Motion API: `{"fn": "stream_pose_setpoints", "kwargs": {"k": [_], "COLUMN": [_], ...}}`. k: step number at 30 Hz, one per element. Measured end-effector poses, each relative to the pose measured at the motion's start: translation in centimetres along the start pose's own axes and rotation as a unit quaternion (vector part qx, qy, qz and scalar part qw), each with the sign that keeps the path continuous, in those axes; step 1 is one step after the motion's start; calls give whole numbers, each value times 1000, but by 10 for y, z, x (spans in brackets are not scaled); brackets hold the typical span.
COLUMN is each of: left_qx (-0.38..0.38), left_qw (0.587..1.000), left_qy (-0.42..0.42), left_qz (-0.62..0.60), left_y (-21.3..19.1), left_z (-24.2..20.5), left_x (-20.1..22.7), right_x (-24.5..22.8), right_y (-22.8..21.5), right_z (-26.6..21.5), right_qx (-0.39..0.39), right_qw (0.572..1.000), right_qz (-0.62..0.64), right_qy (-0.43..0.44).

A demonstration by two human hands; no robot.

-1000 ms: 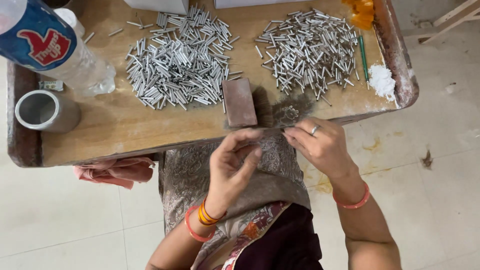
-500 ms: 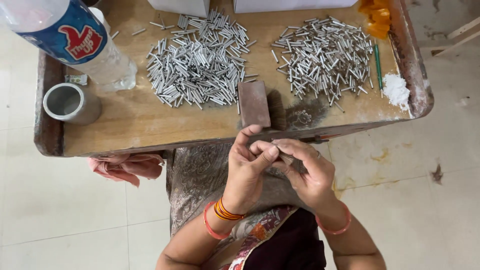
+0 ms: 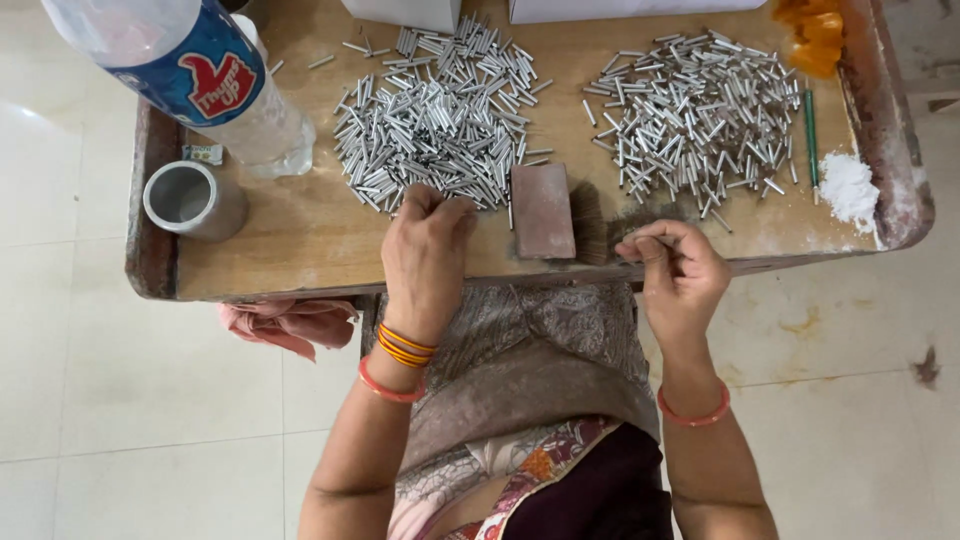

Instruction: The person sits at a wooden table and repeatedly picks up small metal pins and white cylindrical pieces. They insert the pins into the white pieces by hand and place the assembled items into a pile on the table.

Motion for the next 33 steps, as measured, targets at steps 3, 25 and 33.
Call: {"fn": "stream_pose_setpoints", "kwargs": {"k": [3, 25, 33], "left_qx": [-65, -73, -21], "left_qw": [998, 759, 795], "left_qy": [10, -179, -167], "left_qz": [3, -622, -582], "left_y": [16, 63, 58], "left_z": [15, -91, -94], "left_x": [-11, 51, 53], "right_x": [8, -10, -47], "right_y": [1, 22, 29], "right_z": [2, -60, -48], "right_qx": [-12, -17, -57], "right_qw": [1000, 973, 994], "right_qz": [14, 200, 87], "right_qy": [1, 117, 20]}}
Point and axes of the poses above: each hand's wrist, its own z-axis towards the middle knuckle, its own y-axis out of the palm, x = y × z, the point moved 8 cm from there along z, towards the middle knuckle, and after that the axes turned 3 degrees about z, right-handed, at the moved point
